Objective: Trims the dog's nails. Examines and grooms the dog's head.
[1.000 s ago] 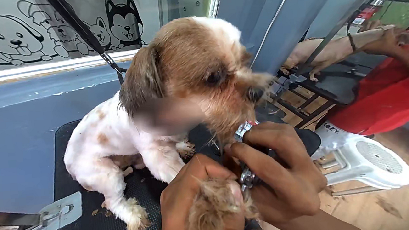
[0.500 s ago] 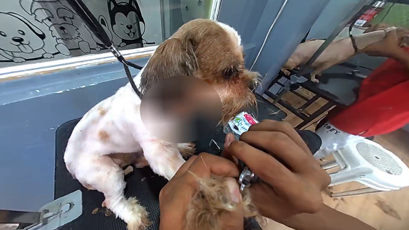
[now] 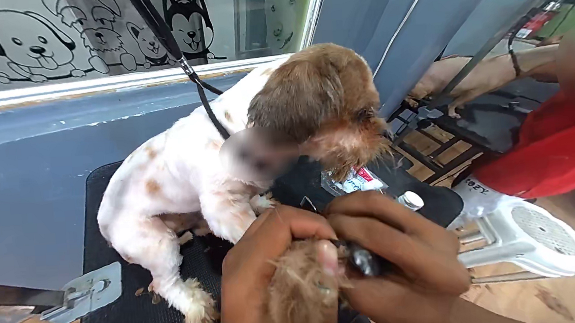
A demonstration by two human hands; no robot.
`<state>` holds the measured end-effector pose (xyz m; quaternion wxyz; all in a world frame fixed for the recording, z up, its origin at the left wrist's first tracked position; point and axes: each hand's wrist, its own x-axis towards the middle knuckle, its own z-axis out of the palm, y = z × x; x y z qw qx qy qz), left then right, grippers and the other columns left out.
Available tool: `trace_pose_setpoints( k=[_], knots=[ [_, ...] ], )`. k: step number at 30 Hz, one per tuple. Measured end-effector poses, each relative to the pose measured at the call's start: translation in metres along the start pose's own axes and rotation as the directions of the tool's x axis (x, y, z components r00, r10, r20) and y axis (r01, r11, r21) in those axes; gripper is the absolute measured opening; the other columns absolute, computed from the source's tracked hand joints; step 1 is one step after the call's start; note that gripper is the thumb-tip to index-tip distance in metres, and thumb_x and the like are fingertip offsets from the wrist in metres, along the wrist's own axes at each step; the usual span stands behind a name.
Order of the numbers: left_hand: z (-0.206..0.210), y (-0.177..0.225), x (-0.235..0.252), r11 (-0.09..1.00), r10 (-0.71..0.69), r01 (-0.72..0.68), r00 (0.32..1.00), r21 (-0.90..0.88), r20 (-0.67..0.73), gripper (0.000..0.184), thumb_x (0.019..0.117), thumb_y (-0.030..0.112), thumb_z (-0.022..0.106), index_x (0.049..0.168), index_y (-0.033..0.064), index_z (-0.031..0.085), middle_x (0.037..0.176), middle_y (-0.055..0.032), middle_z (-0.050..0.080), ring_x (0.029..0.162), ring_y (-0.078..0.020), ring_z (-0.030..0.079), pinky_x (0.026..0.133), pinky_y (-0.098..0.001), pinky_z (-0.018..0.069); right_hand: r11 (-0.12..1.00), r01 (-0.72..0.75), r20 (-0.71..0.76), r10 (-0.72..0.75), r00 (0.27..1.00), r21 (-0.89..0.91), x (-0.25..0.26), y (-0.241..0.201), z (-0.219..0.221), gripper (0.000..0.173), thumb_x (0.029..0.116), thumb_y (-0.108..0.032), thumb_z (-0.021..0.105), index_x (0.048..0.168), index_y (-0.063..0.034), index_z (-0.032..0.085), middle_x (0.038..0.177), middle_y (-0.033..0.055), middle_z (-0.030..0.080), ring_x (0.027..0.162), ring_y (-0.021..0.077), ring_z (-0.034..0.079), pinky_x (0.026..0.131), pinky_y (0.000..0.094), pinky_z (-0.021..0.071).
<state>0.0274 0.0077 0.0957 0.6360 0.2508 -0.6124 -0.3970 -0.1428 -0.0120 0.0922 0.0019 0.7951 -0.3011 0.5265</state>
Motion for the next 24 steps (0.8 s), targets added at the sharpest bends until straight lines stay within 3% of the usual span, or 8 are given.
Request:
trace_pose_setpoints(
  k=[3,8,18,21,24],
  knots=[
    [0.003,-0.003,-0.001,1.0,-0.006,0.006,1.0,-0.002,0.004,0.013,0.1022,0.02,0.059,0.101,0.0096,0.066,0.092,0.0051,0.064,0.087,0.0016,0.061,0.078,-0.0154,0.0518,0.995,-0.017,0.005,0.018,1.0,-0.097,0.01,-0.006,-0.011,0.015,0.0879,-0.013,0.07,0.103,-0.0114,0.072,0.097,0.0009,0.067,0.092,0.0052,0.064,0.078,0.0173,0.0547],
    [0.006,-0.004,-0.004,1.0,-0.002,0.001,0.999,0.028,0.042,0.018,0.1031,0.024,0.058,0.104,0.0082,0.065,0.094,0.0038,0.065,0.089,0.0016,0.061,0.08,-0.016,0.0524,0.974,0.08,0.096,-0.06,0.994,-0.21,0.016,-0.004,-0.018,0.011,0.0892,-0.013,0.069,0.099,-0.0117,0.074,0.093,0.0034,0.069,0.09,0.0116,0.065,0.077,0.0248,0.0533],
    [0.009,-0.003,-0.005,1.0,-0.013,0.014,0.999,-0.014,0.048,0.017,0.1031,0.024,0.059,0.102,0.0082,0.066,0.093,0.0051,0.064,0.089,0.0021,0.06,0.081,-0.0158,0.051,0.964,0.117,0.085,-0.099,0.991,-0.238,0.016,-0.003,-0.02,0.008,0.0882,-0.011,0.07,0.094,-0.0104,0.074,0.086,0.0025,0.07,0.085,0.0127,0.066,0.074,0.0257,0.0536],
    [0.01,-0.003,-0.005,1.0,-0.011,0.011,0.999,-0.007,0.051,0.018,0.1036,0.025,0.059,0.103,0.0084,0.066,0.095,0.0048,0.065,0.09,0.002,0.061,0.081,-0.0163,0.0523,0.982,0.072,0.086,-0.058,0.995,-0.177,0.016,-0.002,-0.018,0.008,0.0888,-0.011,0.069,0.093,-0.0075,0.075,0.076,0.0016,0.066,0.072,0.0073,0.06,0.061,0.0196,0.0464],
    [0.006,-0.008,0.001,0.997,0.027,-0.03,0.999,0.078,0.04,0.014,0.1019,0.026,0.062,0.106,0.012,0.062,0.095,0.0068,0.065,0.087,0.003,0.062,0.077,-0.0144,0.0544,0.986,-0.14,0.117,0.13,0.985,0.086,0.014,-0.001,-0.015,0.01,0.0847,-0.014,0.072,0.09,-0.0054,0.074,0.072,-0.0035,0.063,0.066,-0.0029,0.056,0.056,0.0101,0.0457]
  ],
)
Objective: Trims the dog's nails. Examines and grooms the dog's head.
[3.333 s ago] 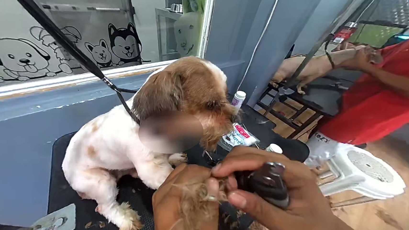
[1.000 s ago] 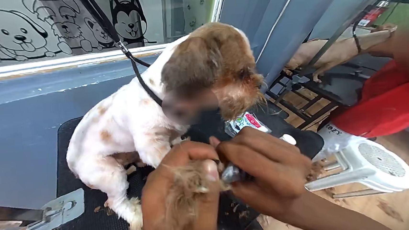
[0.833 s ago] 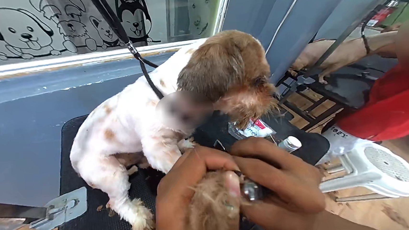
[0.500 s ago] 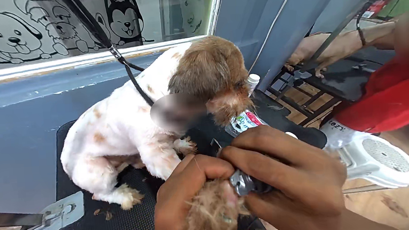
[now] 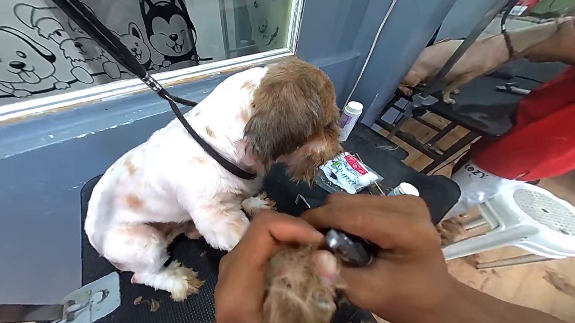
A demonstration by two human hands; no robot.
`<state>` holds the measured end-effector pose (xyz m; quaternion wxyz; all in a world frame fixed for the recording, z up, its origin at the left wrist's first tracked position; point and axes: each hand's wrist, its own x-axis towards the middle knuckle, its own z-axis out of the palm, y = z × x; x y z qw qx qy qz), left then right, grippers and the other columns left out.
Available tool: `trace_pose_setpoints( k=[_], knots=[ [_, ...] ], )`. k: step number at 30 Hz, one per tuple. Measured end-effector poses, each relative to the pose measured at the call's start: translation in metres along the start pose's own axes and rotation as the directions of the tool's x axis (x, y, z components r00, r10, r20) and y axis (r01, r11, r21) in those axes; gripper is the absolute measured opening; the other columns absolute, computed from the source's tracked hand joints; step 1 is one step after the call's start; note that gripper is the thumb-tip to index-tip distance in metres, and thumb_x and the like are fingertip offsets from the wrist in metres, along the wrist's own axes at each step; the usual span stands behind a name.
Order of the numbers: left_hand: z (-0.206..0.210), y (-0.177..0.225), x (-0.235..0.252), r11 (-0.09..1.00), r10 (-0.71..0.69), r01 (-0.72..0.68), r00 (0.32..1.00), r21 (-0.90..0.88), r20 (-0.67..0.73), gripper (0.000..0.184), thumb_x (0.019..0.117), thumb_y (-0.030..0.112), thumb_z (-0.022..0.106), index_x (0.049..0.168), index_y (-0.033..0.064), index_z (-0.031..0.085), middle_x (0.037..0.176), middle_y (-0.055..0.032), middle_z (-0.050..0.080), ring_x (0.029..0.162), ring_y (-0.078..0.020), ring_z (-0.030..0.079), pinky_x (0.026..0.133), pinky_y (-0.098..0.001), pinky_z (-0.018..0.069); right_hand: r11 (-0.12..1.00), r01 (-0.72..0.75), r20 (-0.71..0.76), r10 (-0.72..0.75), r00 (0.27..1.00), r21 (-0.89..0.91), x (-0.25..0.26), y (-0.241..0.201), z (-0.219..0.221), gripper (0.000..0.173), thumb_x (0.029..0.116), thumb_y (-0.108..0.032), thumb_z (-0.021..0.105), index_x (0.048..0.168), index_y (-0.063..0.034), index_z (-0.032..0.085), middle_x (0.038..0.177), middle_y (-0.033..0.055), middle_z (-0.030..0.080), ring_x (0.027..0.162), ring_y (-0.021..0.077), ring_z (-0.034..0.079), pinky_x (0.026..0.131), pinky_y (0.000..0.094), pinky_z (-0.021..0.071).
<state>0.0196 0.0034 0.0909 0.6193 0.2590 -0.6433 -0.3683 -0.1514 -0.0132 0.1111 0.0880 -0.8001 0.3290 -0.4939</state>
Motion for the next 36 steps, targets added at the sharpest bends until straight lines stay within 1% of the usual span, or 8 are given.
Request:
trace_pose_setpoints(
  k=[3,5,8,11,21,25,33,36],
  knots=[
    [-0.008,-0.013,0.01,0.998,0.05,-0.048,0.998,0.045,-0.034,0.019,0.0978,0.031,0.069,0.106,0.0194,0.057,0.088,0.0103,0.06,0.074,0.0031,0.06,0.065,-0.0131,0.054,0.946,-0.136,0.058,0.125,0.991,0.294,0.005,-0.003,-0.012,0.01,0.0871,-0.011,0.072,0.097,-0.0085,0.071,0.08,-0.0059,0.064,0.068,-0.0027,0.057,0.057,0.0117,0.049],
    [-0.006,-0.021,0.01,0.998,0.06,-0.06,0.998,0.001,0.018,0.02,0.0952,0.026,0.071,0.104,0.0154,0.057,0.085,0.0059,0.062,0.073,0.0005,0.062,0.066,-0.0167,0.0562,0.931,-0.049,0.119,0.006,0.993,0.361,0.012,-0.003,-0.022,0.016,0.0923,-0.02,0.075,0.104,-0.0101,0.07,0.089,-0.0042,0.065,0.077,0.0008,0.062,0.066,0.0148,0.0544],
    [0.001,-0.032,0.004,0.993,0.109,-0.111,0.993,0.031,0.053,0.024,0.0903,0.025,0.072,0.104,0.0112,0.059,0.088,0.0032,0.063,0.082,-0.0002,0.062,0.074,-0.0175,0.0556,0.96,0.181,0.197,-0.224,0.955,0.215,0.016,-0.006,-0.029,0.016,0.0928,-0.019,0.076,0.103,-0.0077,0.072,0.1,0.0027,0.07,0.093,0.0063,0.067,0.078,0.0179,0.0584],
    [-0.003,-0.043,0.007,0.975,0.174,-0.179,0.984,0.128,0.047,0.021,0.0872,0.025,0.071,0.102,0.0139,0.06,0.086,0.0053,0.061,0.079,0.0004,0.061,0.069,-0.0163,0.0543,0.971,0.233,0.256,-0.237,0.937,0.047,0.015,-0.005,-0.027,0.01,0.0954,-0.018,0.071,0.101,-0.0102,0.073,0.1,0.0003,0.073,0.094,0.0051,0.068,0.079,0.0176,0.0578],
    [-0.038,-0.062,0.018,0.88,0.337,-0.395,0.911,0.264,0.239,0.03,0.1023,0.039,0.058,0.099,0.01,0.063,0.086,0.0028,0.063,0.083,-0.003,0.06,0.072,-0.019,0.0509,0.875,-0.398,0.275,0.325,0.905,0.275,0.02,-0.004,-0.004,0.004,0.092,-0.017,0.073,0.092,-0.0132,0.073,0.075,-0.0055,0.067,0.063,0.0022,0.062,0.053,0.0149,0.0528],
    [-0.04,-0.081,0.022,0.771,0.396,-0.469,0.883,0.432,0.253,0.021,0.1026,0.027,0.058,0.097,0.0103,0.068,0.083,0.0014,0.065,0.084,-0.0082,0.061,0.071,-0.0232,0.0499,0.78,-0.538,0.245,0.481,0.842,0.319,0.013,0.011,0.002,0.006,0.0927,-0.023,0.074,0.095,-0.0178,0.074,0.079,-0.002,0.071,0.067,0.0068,0.066,0.062,0.0203,0.057],
    [-0.006,-0.091,0.004,0.746,0.384,-0.381,0.916,0.546,0.114,0.027,0.1047,0.033,0.052,0.095,0.0132,0.067,0.082,-0.0005,0.069,0.079,-0.0084,0.065,0.068,-0.0236,0.0527,0.931,-0.234,0.124,0.207,0.971,0.279,-0.002,0.033,-0.013,0.012,0.0994,-0.026,0.068,0.106,-0.016,0.069,0.092,-0.0073,0.07,0.08,0.0009,0.066,0.071,0.0187,0.0591],
    [-0.004,-0.093,-0.003,0.767,0.356,-0.299,0.934,0.567,0.011,0.028,0.1051,0.039,0.055,0.097,0.0161,0.069,0.088,0.0006,0.071,0.088,-0.0039,0.067,0.081,-0.0228,0.0544,0.934,-0.124,0.15,0.077,0.986,0.337,-0.006,0.041,-0.019,0.013,0.101,-0.021,0.067,0.104,-0.0098,0.07,0.099,-0.0018,0.069,0.086,0.0014,0.065,0.073,0.0154,0.0556]
  ],
)
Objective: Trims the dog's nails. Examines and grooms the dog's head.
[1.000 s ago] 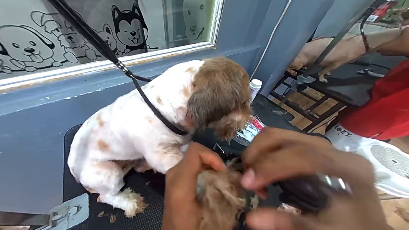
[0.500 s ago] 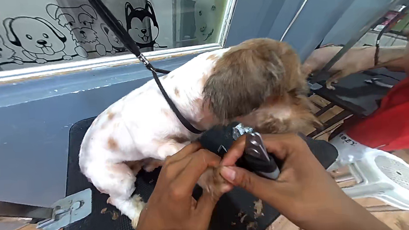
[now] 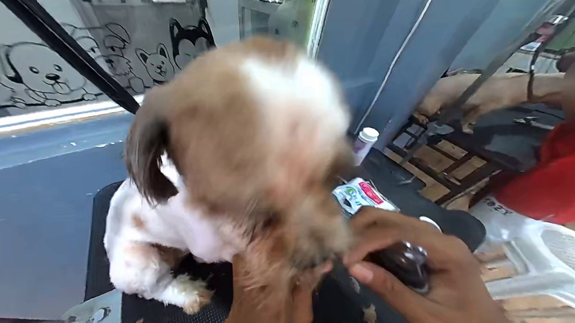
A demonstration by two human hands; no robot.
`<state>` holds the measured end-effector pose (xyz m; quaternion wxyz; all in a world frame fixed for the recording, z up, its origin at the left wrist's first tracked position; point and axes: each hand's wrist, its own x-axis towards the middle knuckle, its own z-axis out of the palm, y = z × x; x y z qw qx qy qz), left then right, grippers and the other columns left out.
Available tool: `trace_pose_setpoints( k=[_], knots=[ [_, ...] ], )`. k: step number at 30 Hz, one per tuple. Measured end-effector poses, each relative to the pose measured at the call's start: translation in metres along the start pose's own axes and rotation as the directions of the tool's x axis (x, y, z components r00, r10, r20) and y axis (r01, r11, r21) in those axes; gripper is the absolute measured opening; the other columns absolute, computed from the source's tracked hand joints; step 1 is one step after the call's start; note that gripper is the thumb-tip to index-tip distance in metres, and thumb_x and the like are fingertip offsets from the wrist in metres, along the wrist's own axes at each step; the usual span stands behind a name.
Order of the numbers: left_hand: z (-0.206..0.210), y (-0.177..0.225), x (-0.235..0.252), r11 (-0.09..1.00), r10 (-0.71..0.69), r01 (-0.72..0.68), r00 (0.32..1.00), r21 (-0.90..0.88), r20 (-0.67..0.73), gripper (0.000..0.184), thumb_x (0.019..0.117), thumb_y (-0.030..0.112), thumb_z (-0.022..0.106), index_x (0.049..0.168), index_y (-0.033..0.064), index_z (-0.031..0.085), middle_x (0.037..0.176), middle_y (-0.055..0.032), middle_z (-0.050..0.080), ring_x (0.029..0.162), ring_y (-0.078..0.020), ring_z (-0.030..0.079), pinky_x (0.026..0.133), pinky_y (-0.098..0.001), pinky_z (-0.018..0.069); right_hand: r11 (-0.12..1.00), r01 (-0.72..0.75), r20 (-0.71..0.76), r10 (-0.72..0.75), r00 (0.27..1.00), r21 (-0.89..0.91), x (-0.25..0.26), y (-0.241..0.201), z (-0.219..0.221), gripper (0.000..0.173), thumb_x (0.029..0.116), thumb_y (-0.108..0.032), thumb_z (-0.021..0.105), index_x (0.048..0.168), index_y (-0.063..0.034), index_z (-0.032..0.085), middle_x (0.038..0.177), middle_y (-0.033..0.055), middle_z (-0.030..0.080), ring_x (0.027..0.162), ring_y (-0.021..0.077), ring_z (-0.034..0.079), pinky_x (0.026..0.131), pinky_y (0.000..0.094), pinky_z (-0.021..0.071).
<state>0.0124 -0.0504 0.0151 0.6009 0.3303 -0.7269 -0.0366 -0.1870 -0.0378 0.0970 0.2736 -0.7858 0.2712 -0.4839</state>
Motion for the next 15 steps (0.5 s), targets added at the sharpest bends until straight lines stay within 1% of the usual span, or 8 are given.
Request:
trace_pose_setpoints(
  k=[2,4,6,8,10,12,14,15],
  knots=[
    [0.0,0.004,-0.007,0.998,-0.055,0.055,0.998,0.001,0.003,0.025,0.1028,0.035,0.06,0.096,0.0138,0.071,0.092,-0.0018,0.073,0.095,-0.0033,0.068,0.091,-0.0215,0.0526,1.0,0.008,0.038,-0.008,0.999,0.011,-0.003,0.007,0.003,0.013,0.1,-0.019,0.068,0.107,-0.0082,0.072,0.103,0.0022,0.069,0.092,0.0047,0.066,0.078,0.018,0.0574],
    [-0.003,0.011,-0.012,0.992,-0.121,0.12,0.992,0.034,0.034,0.024,0.0994,0.031,0.063,0.095,0.0095,0.073,0.091,-0.0064,0.074,0.094,-0.0066,0.069,0.092,-0.0228,0.0519,0.999,-0.008,0.057,0.006,0.998,0.037,-0.004,0.013,0.009,0.013,0.0997,-0.017,0.068,0.109,-0.0088,0.072,0.105,0.0033,0.069,0.093,0.0059,0.067,0.079,0.0192,0.0579],
    [-0.003,0.014,-0.018,0.986,-0.161,0.158,0.984,0.047,0.079,0.024,0.0979,0.028,0.064,0.097,0.007,0.074,0.091,-0.0073,0.075,0.092,-0.0075,0.071,0.089,-0.023,0.0543,0.998,-0.01,0.051,0.007,0.999,0.058,-0.004,0.018,0.013,0.013,0.1003,-0.02,0.068,0.108,-0.0104,0.071,0.104,0.0008,0.069,0.091,0.0038,0.066,0.076,0.0173,0.057],
    [-0.005,0.013,-0.02,0.989,-0.138,0.131,0.984,0.066,0.111,0.023,0.0979,0.027,0.062,0.1,0.0078,0.074,0.092,-0.0059,0.075,0.092,-0.0068,0.069,0.089,-0.0213,0.0526,0.997,0.006,0.041,-0.009,0.999,0.082,-0.003,0.021,0.016,0.016,0.1016,-0.025,0.066,0.109,-0.0125,0.071,0.103,-0.0031,0.068,0.091,0.0005,0.065,0.077,0.0147,0.0555],
    [-0.007,0.014,-0.017,0.994,-0.094,0.087,0.989,0.069,0.116,0.024,0.1021,0.029,0.058,0.101,0.0102,0.071,0.092,-0.0041,0.073,0.091,-0.0061,0.068,0.087,-0.0211,0.0513,0.995,0.026,0.03,-0.029,0.999,0.095,-0.005,0.023,0.016,0.018,0.1028,-0.029,0.064,0.111,-0.0147,0.07,0.103,-0.0058,0.069,0.091,-0.0007,0.066,0.077,0.0146,0.0561],
    [-0.008,0.019,-0.006,0.997,-0.078,0.08,0.995,-0.023,0.067,0.028,0.1036,0.03,0.058,0.096,0.0065,0.071,0.085,-0.0056,0.073,0.083,-0.0049,0.067,0.082,-0.0182,0.0512,0.996,0.024,0.041,-0.028,0.999,0.088,-0.005,0.021,0.013,0.018,0.1035,-0.029,0.062,0.114,-0.0159,0.069,0.103,-0.0078,0.067,0.091,-0.0029,0.064,0.077,0.0135,0.055],
    [-0.007,0.019,-0.002,0.991,-0.091,0.097,0.993,-0.087,0.072,0.033,0.1061,0.036,0.055,0.096,0.0081,0.068,0.083,-0.0023,0.07,0.081,-0.0003,0.066,0.08,-0.0157,0.0517,0.996,0.042,0.068,-0.047,0.997,0.081,-0.002,0.017,0.009,0.016,0.1037,-0.027,0.061,0.113,-0.0154,0.066,0.103,-0.0089,0.065,0.093,-0.0044,0.063,0.079,0.0128,0.0557],
    [-0.007,0.019,-0.001,0.987,-0.098,0.105,0.993,-0.119,0.067,0.033,0.1053,0.036,0.056,0.095,0.0078,0.069,0.082,-0.0027,0.071,0.081,-0.0006,0.066,0.079,-0.0168,0.0529,0.996,0.048,0.086,-0.055,0.995,0.079,-0.001,0.015,0.007,0.015,0.1037,-0.025,0.061,0.113,-0.0152,0.066,0.103,-0.0097,0.065,0.094,-0.0059,0.062,0.08,0.0114,0.0546]
  ],
)
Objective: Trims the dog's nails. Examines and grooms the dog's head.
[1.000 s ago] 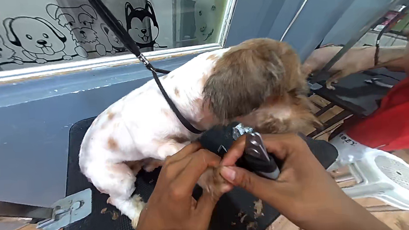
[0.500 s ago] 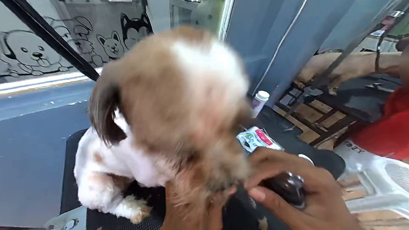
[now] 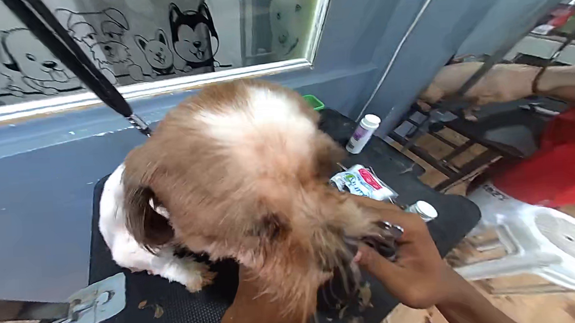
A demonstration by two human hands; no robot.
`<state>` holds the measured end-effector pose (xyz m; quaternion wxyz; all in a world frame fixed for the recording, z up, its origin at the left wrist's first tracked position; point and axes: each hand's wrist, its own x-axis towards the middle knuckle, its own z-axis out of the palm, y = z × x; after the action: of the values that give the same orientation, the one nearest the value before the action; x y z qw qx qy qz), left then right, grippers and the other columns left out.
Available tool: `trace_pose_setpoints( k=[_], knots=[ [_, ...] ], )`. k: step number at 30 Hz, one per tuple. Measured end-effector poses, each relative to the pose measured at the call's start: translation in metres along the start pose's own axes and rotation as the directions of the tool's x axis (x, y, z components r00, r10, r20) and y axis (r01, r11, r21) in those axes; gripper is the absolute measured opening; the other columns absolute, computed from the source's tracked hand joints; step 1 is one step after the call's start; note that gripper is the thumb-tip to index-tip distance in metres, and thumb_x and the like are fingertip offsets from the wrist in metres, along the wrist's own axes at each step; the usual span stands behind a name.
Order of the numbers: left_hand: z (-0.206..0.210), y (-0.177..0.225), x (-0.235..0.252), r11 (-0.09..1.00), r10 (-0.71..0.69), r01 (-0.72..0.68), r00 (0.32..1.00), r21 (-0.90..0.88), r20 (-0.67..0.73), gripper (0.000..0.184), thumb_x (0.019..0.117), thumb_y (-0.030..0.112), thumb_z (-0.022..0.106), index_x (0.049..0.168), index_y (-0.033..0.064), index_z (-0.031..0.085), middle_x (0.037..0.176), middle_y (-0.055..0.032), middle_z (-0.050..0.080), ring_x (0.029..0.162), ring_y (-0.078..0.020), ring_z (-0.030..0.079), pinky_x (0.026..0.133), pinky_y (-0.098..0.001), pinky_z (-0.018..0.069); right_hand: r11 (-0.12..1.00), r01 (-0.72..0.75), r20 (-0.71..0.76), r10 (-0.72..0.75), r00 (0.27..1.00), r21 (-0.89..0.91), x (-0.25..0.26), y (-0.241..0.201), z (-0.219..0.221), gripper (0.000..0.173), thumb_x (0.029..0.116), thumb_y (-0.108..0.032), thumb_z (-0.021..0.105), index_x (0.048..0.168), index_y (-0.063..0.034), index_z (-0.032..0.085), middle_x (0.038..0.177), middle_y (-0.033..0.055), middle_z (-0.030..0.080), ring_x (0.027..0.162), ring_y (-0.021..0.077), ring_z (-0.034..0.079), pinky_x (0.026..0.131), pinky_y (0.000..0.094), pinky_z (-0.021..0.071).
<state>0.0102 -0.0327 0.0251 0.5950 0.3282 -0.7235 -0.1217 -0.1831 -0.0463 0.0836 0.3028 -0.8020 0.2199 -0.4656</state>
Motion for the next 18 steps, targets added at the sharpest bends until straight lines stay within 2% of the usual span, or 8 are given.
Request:
trace_pose_setpoints(
  k=[3,4,5,7,9,11,13,18],
  knots=[
    [-0.001,0.001,0.002,1.0,0.007,-0.007,1.0,-0.021,0.016,0.031,0.1057,0.04,0.055,0.094,0.0143,0.066,0.089,0.0016,0.07,0.089,0.0,0.066,0.081,-0.0207,0.0548,1.0,-0.015,0.02,0.015,1.0,-0.022,0.002,-0.006,-0.004,0.012,0.1034,-0.022,0.061,0.109,-0.0141,0.066,0.101,-0.0112,0.063,0.093,-0.0085,0.06,0.08,0.0083,0.0521],
    [0.0,0.002,0.004,1.0,0.0,0.0,1.0,-0.013,0.014,0.032,0.1061,0.042,0.053,0.094,0.0152,0.066,0.087,0.0029,0.069,0.086,0.0007,0.065,0.078,-0.02,0.054,0.999,-0.025,0.013,0.025,1.0,-0.033,0.002,-0.007,-0.005,0.01,0.1031,-0.022,0.061,0.108,-0.0139,0.066,0.1,-0.0116,0.063,0.092,-0.0092,0.059,0.079,0.0074,0.0517],
    [0.0,0.004,0.006,1.0,-0.014,0.014,1.0,-0.004,0.018,0.033,0.1064,0.044,0.05,0.097,0.0153,0.064,0.085,0.0035,0.067,0.082,0.001,0.064,0.074,-0.0194,0.0529,0.999,-0.03,0.0,0.03,1.0,-0.027,0.003,-0.007,-0.004,0.008,0.1018,-0.019,0.062,0.105,-0.0128,0.067,0.099,-0.0111,0.064,0.089,-0.0088,0.059,0.077,0.0073,0.0516],
    [-0.001,0.005,0.01,0.999,-0.047,0.047,0.999,-0.01,0.021,0.035,0.1059,0.047,0.05,0.114,0.0147,0.061,0.088,0.0035,0.066,0.081,0.0007,0.064,0.073,-0.0199,0.0558,0.999,-0.044,-0.028,0.044,0.999,-0.026,0.002,-0.007,0.0,0.008,0.0995,-0.016,0.065,0.106,-0.0122,0.067,0.098,-0.0103,0.064,0.087,-0.008,0.059,0.074,0.0075,0.0517],
    [-0.005,0.003,0.012,0.998,-0.068,0.068,0.998,-0.009,0.006,0.037,0.1045,0.048,0.053,0.12,0.0144,0.057,0.091,0.0028,0.067,0.083,-0.0013,0.066,0.073,-0.0225,0.0577,0.994,-0.107,-0.086,0.105,0.991,-0.015,-0.002,-0.005,0.007,0.011,0.0972,-0.018,0.07,0.108,-0.0147,0.068,0.097,-0.0104,0.066,0.087,-0.0056,0.062,0.075,0.0106,0.0551],
    [-0.011,0.0,0.013,0.997,-0.071,0.071,0.997,0.019,0.003,0.034,0.1043,0.045,0.054,0.12,0.0152,0.055,0.092,0.0039,0.065,0.085,-0.0003,0.064,0.074,-0.0216,0.0568,0.968,-0.234,-0.139,0.245,0.96,0.087,-0.007,-0.004,0.016,0.011,0.0941,-0.021,0.073,0.105,-0.0183,0.071,0.095,-0.0106,0.07,0.087,-0.0026,0.067,0.078,0.0156,0.059],
    [-0.013,-0.001,0.013,0.997,-0.071,0.07,0.997,0.024,0.016,0.03,0.104,0.044,0.055,0.119,0.017,0.056,0.093,0.0054,0.065,0.087,0.0008,0.064,0.075,-0.0206,0.0563,0.893,-0.344,-0.118,0.39,0.913,0.29,-0.011,0.0,0.021,0.008,0.0933,-0.023,0.074,0.1,-0.0184,0.074,0.088,-0.0075,0.072,0.081,-0.0002,0.068,0.075,0.0191,0.059],
    [-0.009,0.005,0.015,0.995,-0.057,0.064,0.994,-0.08,0.094,0.022,0.1026,0.036,0.06,0.115,0.0177,0.062,0.093,0.0066,0.065,0.084,0.0005,0.062,0.072,-0.0182,0.0538,0.742,-0.371,-0.01,0.454,0.891,0.559,-0.011,0.005,0.018,0.008,0.0942,-0.024,0.074,0.102,-0.0207,0.075,0.085,-0.0063,0.071,0.076,-0.0024,0.065,0.073,0.0173,0.0564]
  ],
)
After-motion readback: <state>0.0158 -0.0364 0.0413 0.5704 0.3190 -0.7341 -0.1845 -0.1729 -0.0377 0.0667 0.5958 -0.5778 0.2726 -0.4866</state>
